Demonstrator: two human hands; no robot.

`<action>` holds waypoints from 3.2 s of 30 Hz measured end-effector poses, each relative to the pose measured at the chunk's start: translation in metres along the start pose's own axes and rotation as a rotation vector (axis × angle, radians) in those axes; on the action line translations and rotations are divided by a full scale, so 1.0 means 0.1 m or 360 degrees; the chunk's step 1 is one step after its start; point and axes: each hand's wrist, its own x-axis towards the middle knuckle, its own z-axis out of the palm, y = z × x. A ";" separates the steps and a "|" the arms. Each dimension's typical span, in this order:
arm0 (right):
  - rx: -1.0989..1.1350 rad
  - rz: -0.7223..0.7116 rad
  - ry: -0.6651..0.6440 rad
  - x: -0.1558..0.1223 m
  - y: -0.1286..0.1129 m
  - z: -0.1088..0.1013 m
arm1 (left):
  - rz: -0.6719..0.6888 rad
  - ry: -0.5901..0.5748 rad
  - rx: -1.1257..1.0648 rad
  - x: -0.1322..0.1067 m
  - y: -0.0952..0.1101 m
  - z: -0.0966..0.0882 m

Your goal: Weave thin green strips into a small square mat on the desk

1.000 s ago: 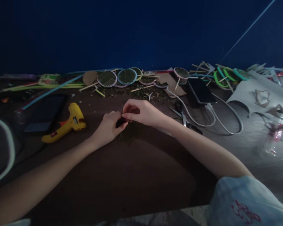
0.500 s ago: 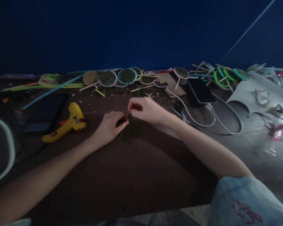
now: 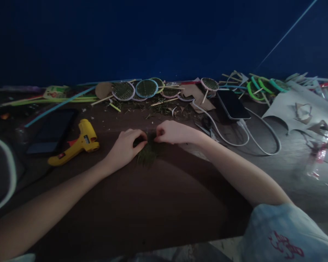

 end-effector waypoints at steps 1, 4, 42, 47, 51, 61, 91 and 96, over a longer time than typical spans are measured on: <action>-0.0042 0.0014 0.0030 0.01 0.00 0.01 | -0.0012 0.0001 -0.0006 0.00 0.00 0.00; -0.0115 0.0053 0.0066 0.02 -0.01 0.03 | -0.0062 0.0025 -0.0013 -0.01 0.01 0.00; 0.0215 0.0000 -0.0001 0.00 0.02 -0.03 | -0.0030 -0.0067 -0.0194 0.01 0.03 -0.04; 0.0298 -0.0338 0.0077 -0.06 -0.04 -0.12 | -0.0022 -0.0045 -0.0223 0.01 0.01 -0.03; 0.0346 -0.0582 0.0187 -0.07 -0.09 -0.10 | 0.0002 -0.0050 -0.0177 0.02 0.00 -0.03; 0.0079 -0.0397 0.0185 -0.03 0.00 -0.07 | -0.0048 -0.0071 -0.0174 0.01 0.03 -0.05; 0.0038 -0.0362 0.0024 -0.03 0.03 -0.09 | -0.0057 -0.0080 -0.0122 0.01 0.04 -0.06; -0.0016 -0.0331 0.0014 -0.01 0.04 -0.09 | -0.0087 -0.0077 -0.0144 0.00 0.06 -0.07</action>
